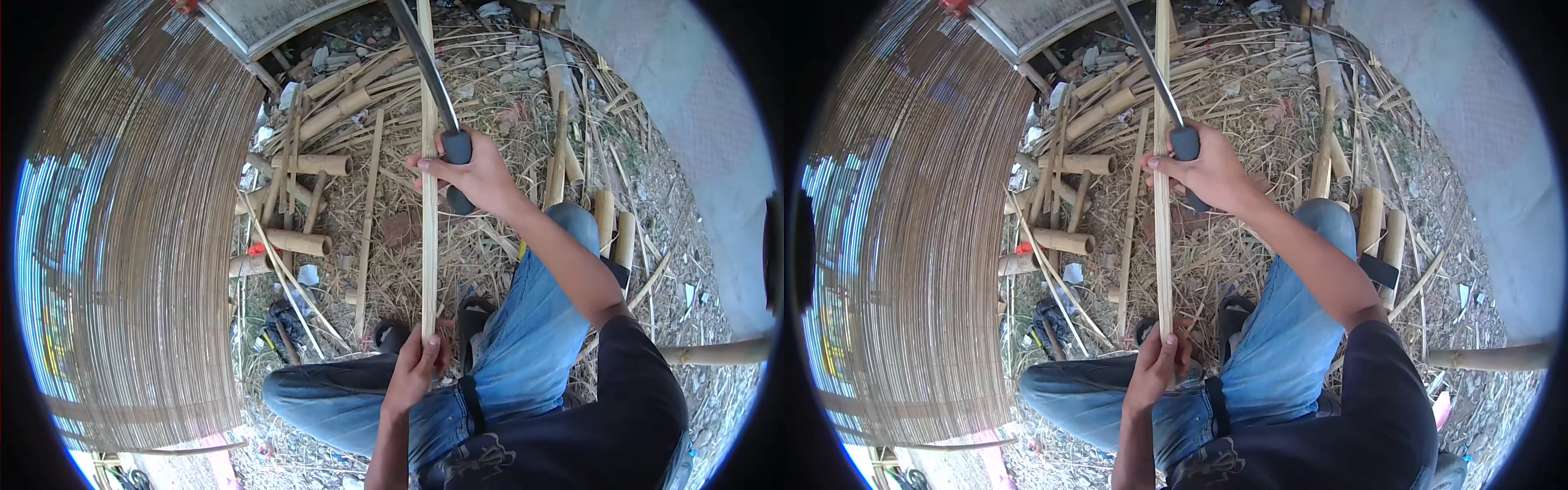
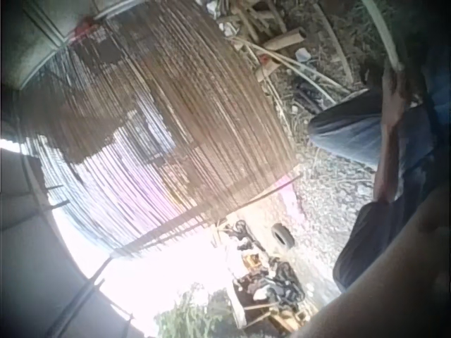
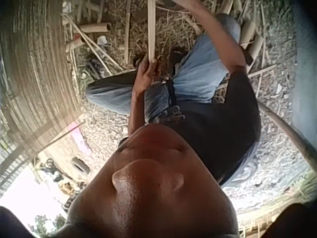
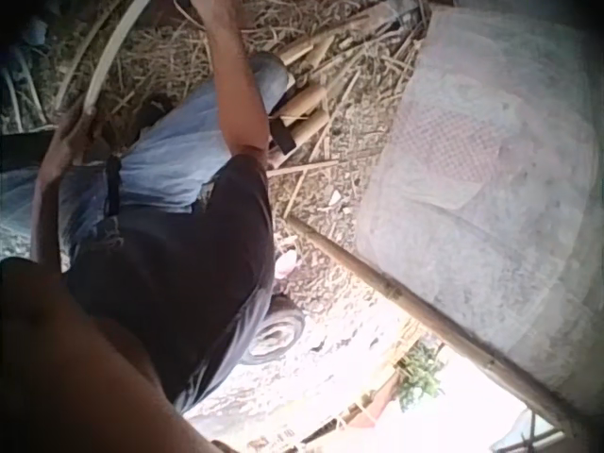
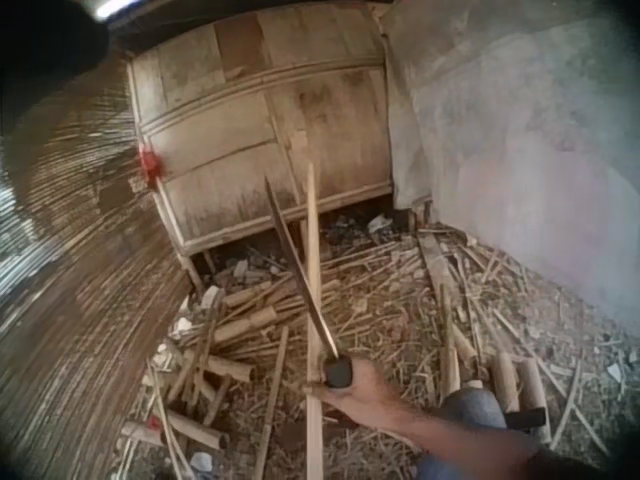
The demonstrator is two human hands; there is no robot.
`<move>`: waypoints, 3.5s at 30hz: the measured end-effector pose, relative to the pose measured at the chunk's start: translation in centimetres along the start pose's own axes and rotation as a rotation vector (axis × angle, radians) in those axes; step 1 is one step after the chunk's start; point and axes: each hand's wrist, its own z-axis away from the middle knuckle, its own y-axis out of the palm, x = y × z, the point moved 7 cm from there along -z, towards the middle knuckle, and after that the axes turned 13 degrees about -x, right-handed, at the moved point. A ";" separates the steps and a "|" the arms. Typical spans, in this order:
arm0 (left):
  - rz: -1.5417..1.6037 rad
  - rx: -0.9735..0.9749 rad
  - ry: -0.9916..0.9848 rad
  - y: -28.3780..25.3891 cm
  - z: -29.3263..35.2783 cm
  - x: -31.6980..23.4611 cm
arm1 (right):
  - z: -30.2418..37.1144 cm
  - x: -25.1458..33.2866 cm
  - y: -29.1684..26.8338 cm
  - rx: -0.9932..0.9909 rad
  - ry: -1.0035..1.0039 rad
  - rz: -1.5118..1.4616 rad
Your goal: Peeling and shaving a bamboo strip using a machete.
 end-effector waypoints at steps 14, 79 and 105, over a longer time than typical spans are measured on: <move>0.097 -0.300 0.052 -4.0 -3.5 -3.5 | 3.8 -1.3 1.3 0.118 -0.600 0.830; -0.149 -0.535 0.096 -7.4 4.8 -1.6 | 9.7 -4.5 8.0 0.586 -0.869 0.922; 0.067 -0.563 -0.119 -8.5 7.7 0.8 | 10.1 -8.5 8.0 0.661 -0.946 0.938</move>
